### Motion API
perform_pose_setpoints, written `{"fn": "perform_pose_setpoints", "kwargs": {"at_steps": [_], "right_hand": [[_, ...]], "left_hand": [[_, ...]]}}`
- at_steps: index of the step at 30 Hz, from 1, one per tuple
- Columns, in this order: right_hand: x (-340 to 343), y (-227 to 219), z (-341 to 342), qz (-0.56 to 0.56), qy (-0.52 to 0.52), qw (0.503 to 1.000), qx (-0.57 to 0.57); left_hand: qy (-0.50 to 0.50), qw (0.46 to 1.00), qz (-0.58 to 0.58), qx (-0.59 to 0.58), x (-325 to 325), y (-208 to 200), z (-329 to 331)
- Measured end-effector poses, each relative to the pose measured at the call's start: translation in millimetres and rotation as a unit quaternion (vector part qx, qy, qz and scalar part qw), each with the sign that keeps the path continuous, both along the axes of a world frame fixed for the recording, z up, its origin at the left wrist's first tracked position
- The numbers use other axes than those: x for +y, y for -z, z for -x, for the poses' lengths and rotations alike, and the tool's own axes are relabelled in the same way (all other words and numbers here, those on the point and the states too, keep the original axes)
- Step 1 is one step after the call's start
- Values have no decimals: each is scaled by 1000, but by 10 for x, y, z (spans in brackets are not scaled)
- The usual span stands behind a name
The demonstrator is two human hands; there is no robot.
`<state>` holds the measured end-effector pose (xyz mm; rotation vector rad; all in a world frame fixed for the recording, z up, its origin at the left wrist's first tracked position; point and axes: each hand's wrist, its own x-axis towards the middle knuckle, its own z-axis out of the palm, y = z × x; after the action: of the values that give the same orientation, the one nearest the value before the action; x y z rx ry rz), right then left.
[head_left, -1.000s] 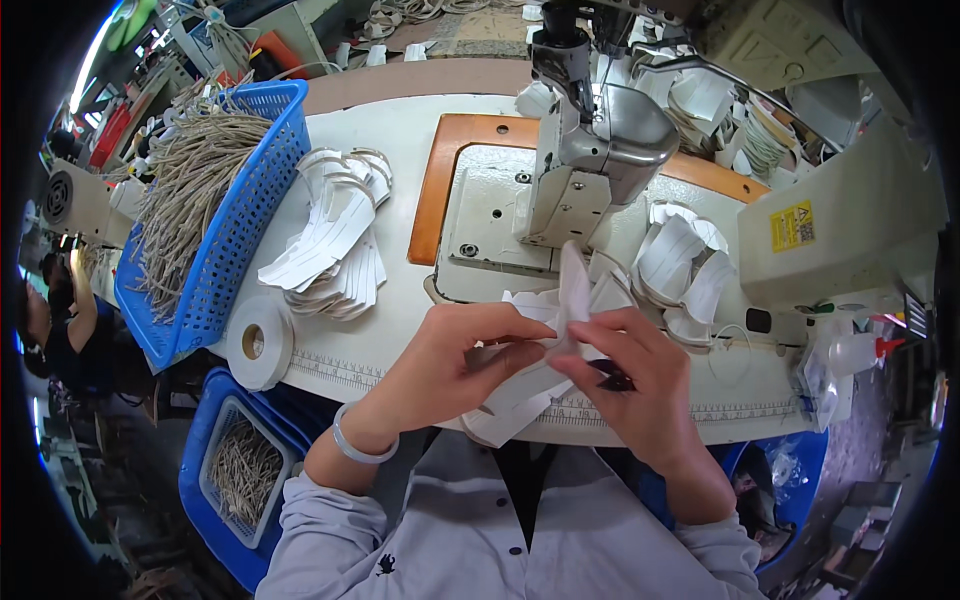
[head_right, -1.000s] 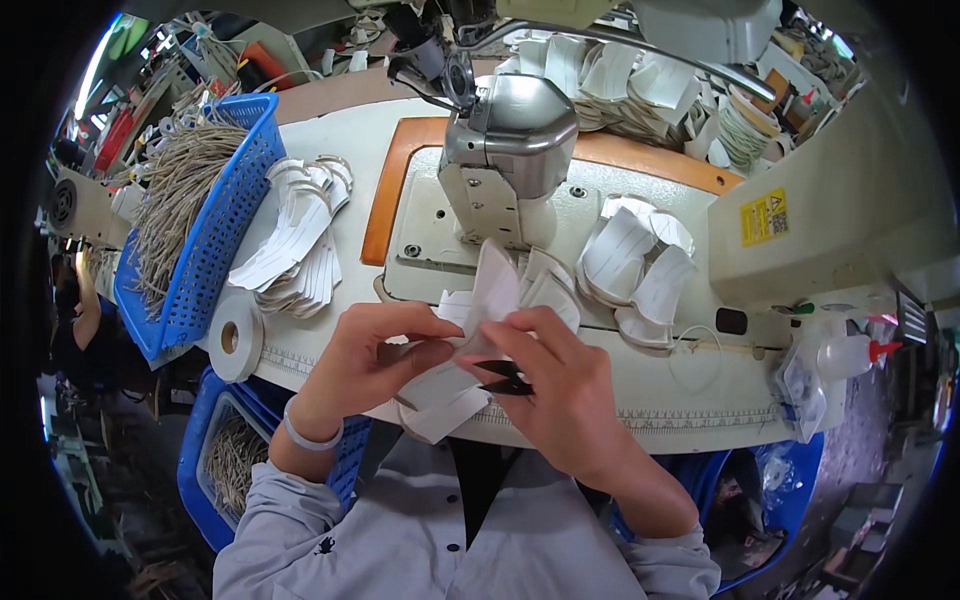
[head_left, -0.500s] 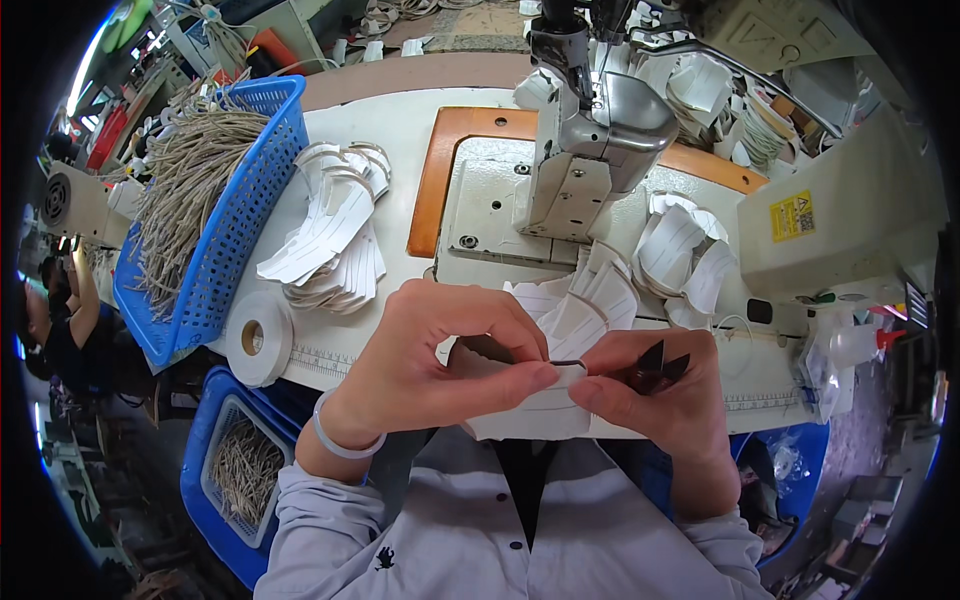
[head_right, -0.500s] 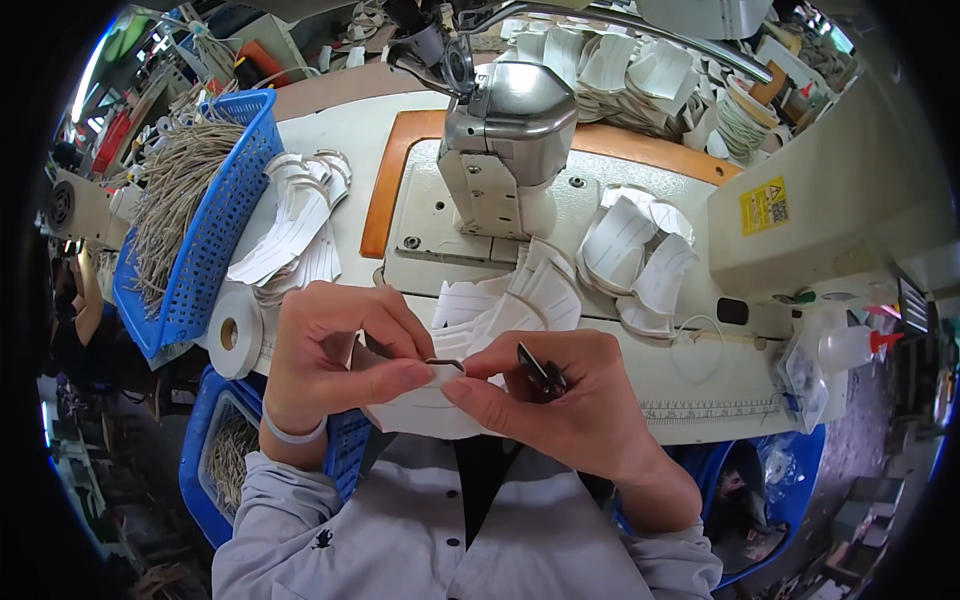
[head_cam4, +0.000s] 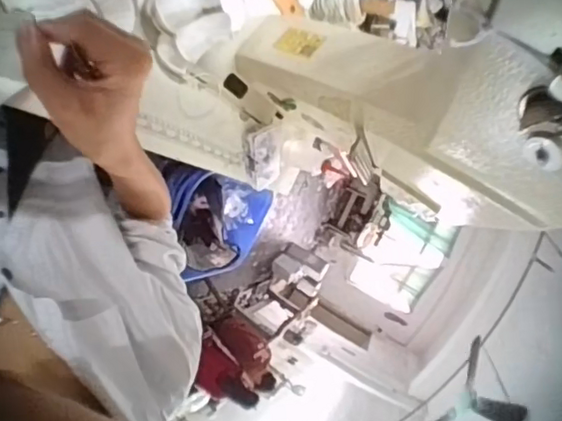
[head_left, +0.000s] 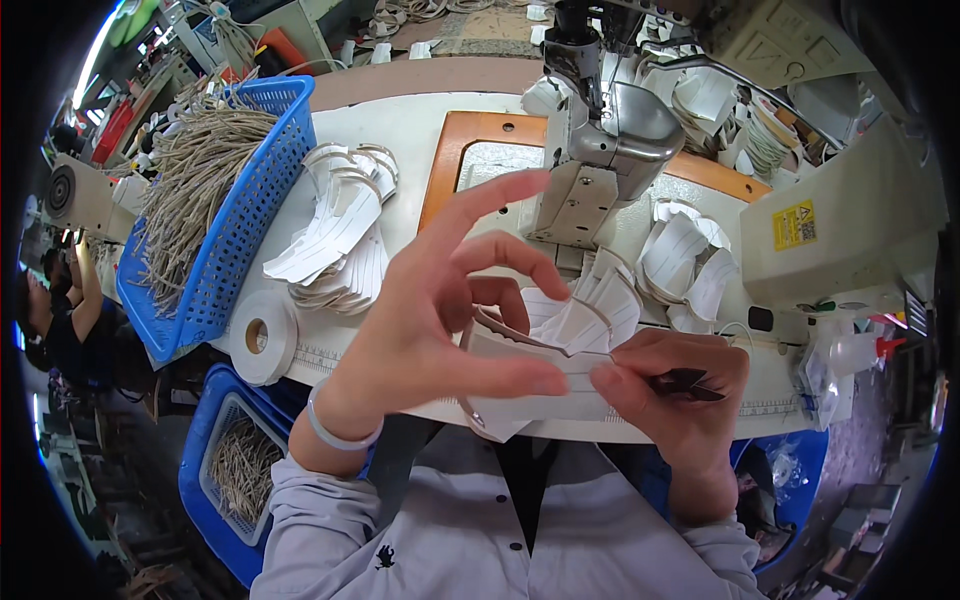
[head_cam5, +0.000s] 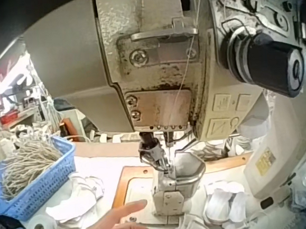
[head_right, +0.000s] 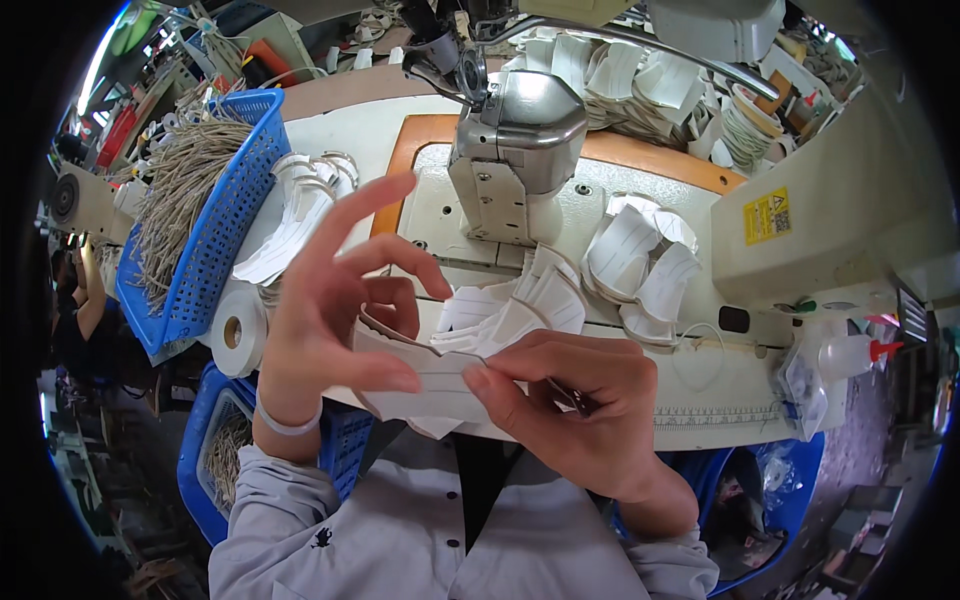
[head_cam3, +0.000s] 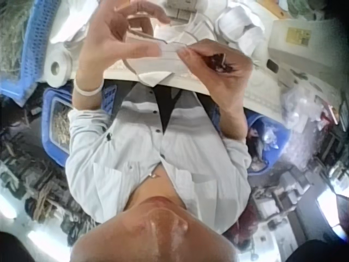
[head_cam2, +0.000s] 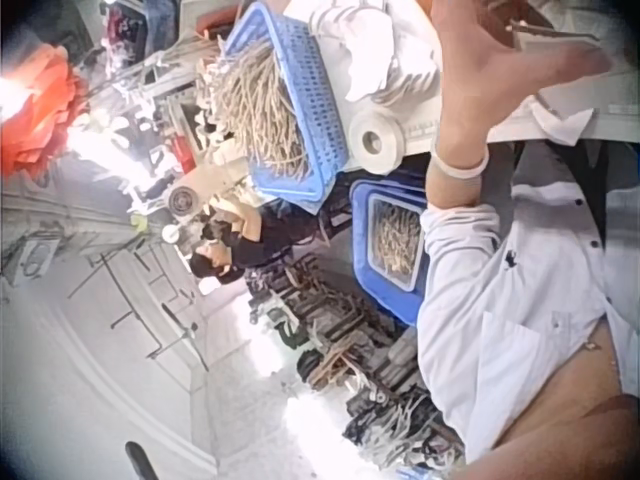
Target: The person aligns fabric shoe components by hand, stitches them using an industrial sewing machine, trims thread using thread snips, and stacks the sewn pieces on the table.
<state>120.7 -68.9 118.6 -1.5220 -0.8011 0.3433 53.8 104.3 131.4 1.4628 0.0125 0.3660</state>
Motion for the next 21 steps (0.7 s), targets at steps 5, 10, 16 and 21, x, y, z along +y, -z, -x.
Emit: {"fn": "perform_pose_setpoints", "kwargs": {"at_steps": [5,10,16,21], "right_hand": [[68,37,-69,0,46,999,-18],[251,74,-223,-33,83,996,24],[455,-70,-480,-54,140,984,-98],[519,-98,-600,-67,213,919,-326]], "left_hand": [[131,982,47,129,103,70,-97],[67,989,-43,127,149,-34,-316],[75,991,17,110,533,-251,-916],[89,989,-9,115,582,-386,-1045]]}}
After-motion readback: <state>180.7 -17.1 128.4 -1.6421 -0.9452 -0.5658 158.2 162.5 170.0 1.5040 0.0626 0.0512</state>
